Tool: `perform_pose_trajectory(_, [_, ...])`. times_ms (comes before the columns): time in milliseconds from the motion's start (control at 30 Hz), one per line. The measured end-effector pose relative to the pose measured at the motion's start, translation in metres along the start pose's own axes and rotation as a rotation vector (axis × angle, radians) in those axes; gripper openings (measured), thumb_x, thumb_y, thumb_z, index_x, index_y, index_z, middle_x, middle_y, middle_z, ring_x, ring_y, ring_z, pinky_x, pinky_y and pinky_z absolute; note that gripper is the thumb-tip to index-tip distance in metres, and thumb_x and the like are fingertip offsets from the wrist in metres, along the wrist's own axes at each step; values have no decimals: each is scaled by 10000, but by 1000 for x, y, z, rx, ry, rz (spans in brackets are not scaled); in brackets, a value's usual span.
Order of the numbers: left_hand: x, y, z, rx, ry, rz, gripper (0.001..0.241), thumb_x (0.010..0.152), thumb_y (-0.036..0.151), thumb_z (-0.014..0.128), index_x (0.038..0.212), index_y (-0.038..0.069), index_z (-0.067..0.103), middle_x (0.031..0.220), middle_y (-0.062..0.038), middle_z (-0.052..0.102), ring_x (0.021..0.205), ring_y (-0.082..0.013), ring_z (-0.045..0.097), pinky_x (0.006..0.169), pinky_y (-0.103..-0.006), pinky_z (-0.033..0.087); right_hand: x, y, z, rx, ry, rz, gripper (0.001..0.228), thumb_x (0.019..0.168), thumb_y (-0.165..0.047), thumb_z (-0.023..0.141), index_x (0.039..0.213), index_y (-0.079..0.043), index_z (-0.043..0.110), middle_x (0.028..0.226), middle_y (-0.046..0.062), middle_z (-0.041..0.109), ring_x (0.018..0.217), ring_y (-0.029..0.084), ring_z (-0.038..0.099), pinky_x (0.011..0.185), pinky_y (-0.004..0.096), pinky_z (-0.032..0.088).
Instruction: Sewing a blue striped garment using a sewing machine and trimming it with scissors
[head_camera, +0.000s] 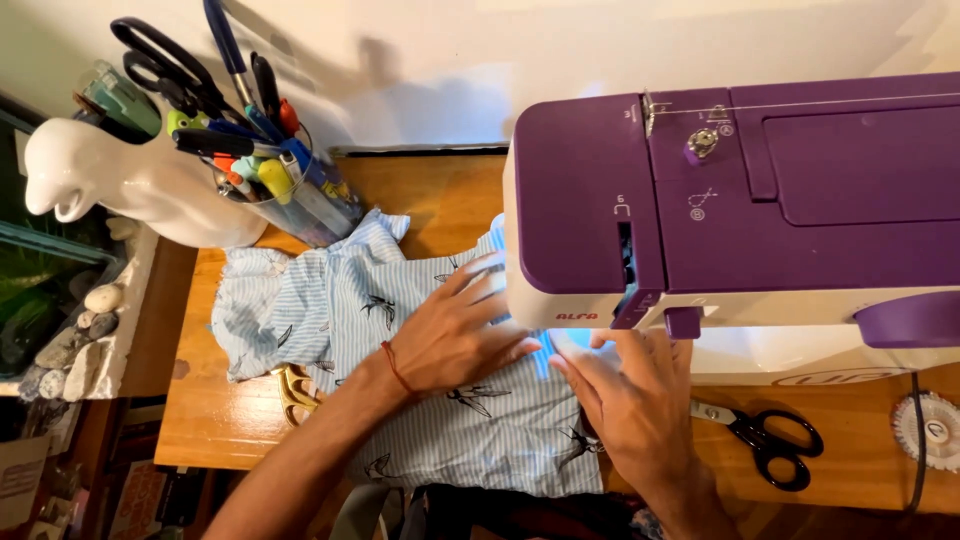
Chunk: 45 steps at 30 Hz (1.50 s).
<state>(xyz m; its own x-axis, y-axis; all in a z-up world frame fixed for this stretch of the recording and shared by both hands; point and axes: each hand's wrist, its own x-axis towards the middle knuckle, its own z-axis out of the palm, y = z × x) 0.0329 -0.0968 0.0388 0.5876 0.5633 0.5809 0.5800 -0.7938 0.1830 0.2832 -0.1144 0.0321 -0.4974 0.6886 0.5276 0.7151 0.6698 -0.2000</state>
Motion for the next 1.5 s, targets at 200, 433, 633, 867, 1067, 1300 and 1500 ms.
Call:
perform_pose_trajectory(200, [5, -8, -1, -83, -31, 5, 299, 1100, 327, 625, 999, 99, 790, 1171, -214, 678, 1148, -410, 656, 1187, -558, 447, 1, -1, -5, -77, 10, -81, 220, 1011, -378, 778, 959, -170, 725, 1196, -6, 694, 788, 294, 477, 731, 479, 388])
perform_pose_trajectory(433, [16, -18, -12, -211, -126, 7, 355, 1108, 340, 592, 1221, 54, 769, 1459, -315, 531, 1401, -484, 514, 1234, -550, 417, 1, -4, -17, -105, -74, -101, 210, 1037, -377, 716, 1178, -225, 747, 1172, -40, 701, 845, 264, 481, 704, 429, 338])
perform_pose_trajectory(633, [17, -23, -7, -150, -132, -35, 559, 1075, 457, 620, 1392, -5, 631, 1494, -300, 552, 1441, -457, 513, 1252, -524, 425, -8, 2, -13, -219, -196, -128, 309, 1002, -550, 698, 1023, -245, 743, 1163, -1, 689, 880, 238, 494, 716, 425, 371])
perform_pose_trajectory(867, [17, -38, 2, -152, -121, -61, 818, 994, 580, 674, 1441, -92, 546, 1467, -282, 614, 1414, -438, 575, 1294, -518, 377, 7, -3, -26, -327, -144, -160, 384, 993, -658, 663, 1008, -277, 708, 1169, -48, 701, 893, 261, 530, 758, 460, 409])
perform_pose_trajectory(1067, [17, -51, 8, -150, -169, -89, 959, 907, 675, 744, 1491, -52, 522, 1567, -254, 546, 1507, -443, 480, 1256, -500, 433, 4, 3, -20, -428, -243, -124, 535, 978, -799, 545, 1150, -325, 726, 1001, -25, 693, 885, 260, 571, 826, 512, 474])
perform_pose_trajectory(1300, [19, -56, 11, -38, -165, -16, 879, 924, 657, 717, 1465, -27, 601, 1431, -206, 688, 1409, -339, 608, 1368, -525, 156, -1, 8, -10, -425, -326, -80, 629, 982, -832, 464, 1269, -336, 722, 1004, -1, 714, 895, 248, 596, 824, 496, 497])
perform_pose_trajectory(1500, [13, -66, 20, -57, -165, -24, 935, 870, 645, 780, 1485, -31, 582, 1458, -225, 671, 1454, -378, 563, 1365, -550, 180, 2, 10, -8, -412, -316, -73, 630, 973, -839, 486, 1222, -326, 753, 945, 21, 708, 862, 245, 603, 855, 496, 488])
